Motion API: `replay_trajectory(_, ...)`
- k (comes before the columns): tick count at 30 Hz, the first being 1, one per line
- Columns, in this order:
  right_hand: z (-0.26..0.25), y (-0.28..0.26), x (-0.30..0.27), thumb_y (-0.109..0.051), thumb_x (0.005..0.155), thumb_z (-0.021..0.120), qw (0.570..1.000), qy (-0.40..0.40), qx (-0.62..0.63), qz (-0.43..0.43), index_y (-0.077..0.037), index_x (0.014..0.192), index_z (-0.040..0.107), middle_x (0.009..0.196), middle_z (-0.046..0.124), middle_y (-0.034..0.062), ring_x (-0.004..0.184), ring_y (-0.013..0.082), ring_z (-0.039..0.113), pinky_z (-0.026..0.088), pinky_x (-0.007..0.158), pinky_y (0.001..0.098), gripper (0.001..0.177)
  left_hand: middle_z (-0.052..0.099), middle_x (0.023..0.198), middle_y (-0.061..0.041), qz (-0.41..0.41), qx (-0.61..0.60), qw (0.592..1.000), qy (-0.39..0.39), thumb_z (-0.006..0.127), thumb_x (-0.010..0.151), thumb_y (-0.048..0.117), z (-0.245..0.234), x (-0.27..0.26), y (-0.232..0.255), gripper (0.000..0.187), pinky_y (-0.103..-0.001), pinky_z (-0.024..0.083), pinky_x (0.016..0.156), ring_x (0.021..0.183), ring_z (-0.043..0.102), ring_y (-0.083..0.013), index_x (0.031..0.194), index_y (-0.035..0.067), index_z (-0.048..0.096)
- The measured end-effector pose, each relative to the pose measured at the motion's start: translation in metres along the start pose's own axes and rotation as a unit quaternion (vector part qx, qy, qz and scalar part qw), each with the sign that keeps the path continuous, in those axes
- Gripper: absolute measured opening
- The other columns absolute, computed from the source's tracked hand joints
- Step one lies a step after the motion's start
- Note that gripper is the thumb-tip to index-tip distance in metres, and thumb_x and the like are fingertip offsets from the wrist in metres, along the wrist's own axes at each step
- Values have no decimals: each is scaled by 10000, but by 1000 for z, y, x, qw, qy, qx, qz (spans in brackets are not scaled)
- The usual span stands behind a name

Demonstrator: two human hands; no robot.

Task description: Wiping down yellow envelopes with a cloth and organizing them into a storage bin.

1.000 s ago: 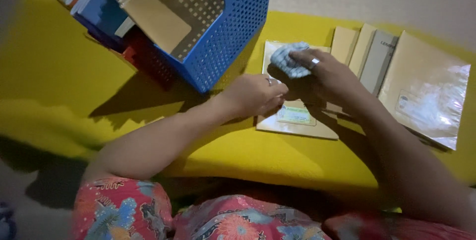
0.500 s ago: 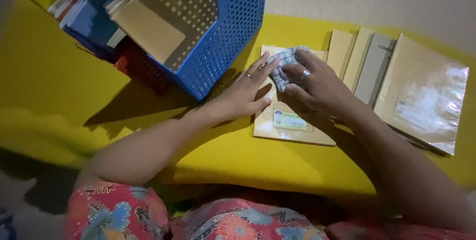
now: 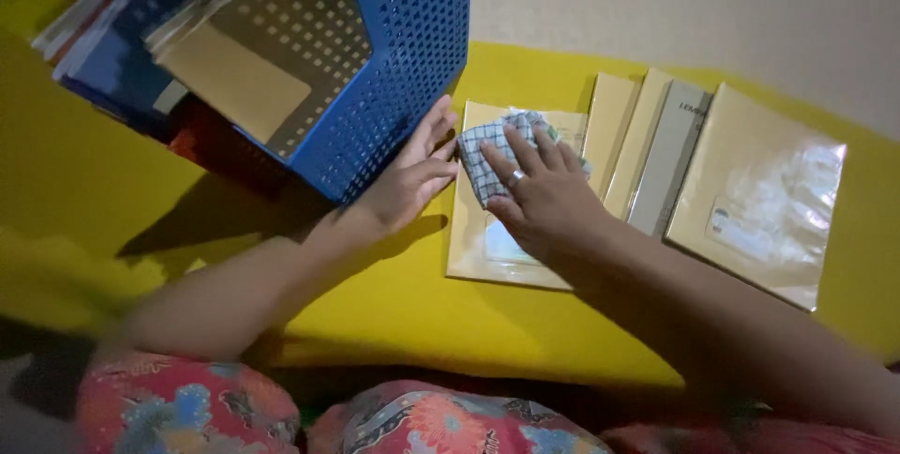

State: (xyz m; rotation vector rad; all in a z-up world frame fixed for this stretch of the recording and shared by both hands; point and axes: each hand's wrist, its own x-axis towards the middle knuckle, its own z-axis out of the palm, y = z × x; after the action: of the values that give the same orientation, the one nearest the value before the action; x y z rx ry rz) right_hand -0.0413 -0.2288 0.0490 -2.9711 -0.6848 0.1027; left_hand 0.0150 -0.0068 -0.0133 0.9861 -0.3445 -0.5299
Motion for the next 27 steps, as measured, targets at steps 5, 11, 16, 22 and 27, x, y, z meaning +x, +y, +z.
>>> replay_trajectory(5,-7,6,-11,-504,967,491,997,-16,-59,-49,-221,1608,254,1606,283,233,1430,506,304,365,1061,632,739,-7,1746,-136,-22,-21,1000,4,509,943,7,-3,7,1,916,-477,210,1259,1613,92,-301,1661,243,-9)
replay_trajectory(11,-14,2,-9,-564,962,499,989,-61,-125,-46,-255,1595,316,1583,383,199,1312,471,481,498,973,551,728,142,1725,-195,-18,-70,997,13,486,951,14,-12,11,-14,884,-446,244,1229,1595,189,-302,1669,236,22)
replay_trajectory(16,-15,-17,3,-591,902,535,995,-59,-79,11,-271,1625,361,1550,416,179,1200,436,539,522,949,497,809,184,1724,-202,-20,-59,997,40,475,984,49,-12,-1,-21,810,-429,223,1249,1576,242,-301,1667,219,72)
replay_trajectory(22,-26,-25,-8,-483,876,622,1000,21,0,-9,-90,1517,396,1545,399,262,1205,496,496,446,996,537,785,285,1688,-209,-7,-95,993,71,481,983,60,-9,4,-12,753,-459,271,1232,1523,337,-297,1653,176,156)
replay_trajectory(27,-26,-19,-14,-408,879,620,977,67,-153,-135,-95,1317,516,1582,385,192,1429,440,441,425,1127,487,548,383,1591,-80,-20,-127,990,62,471,933,40,9,5,3,824,-431,457,1025,1323,509,-286,1623,292,98)
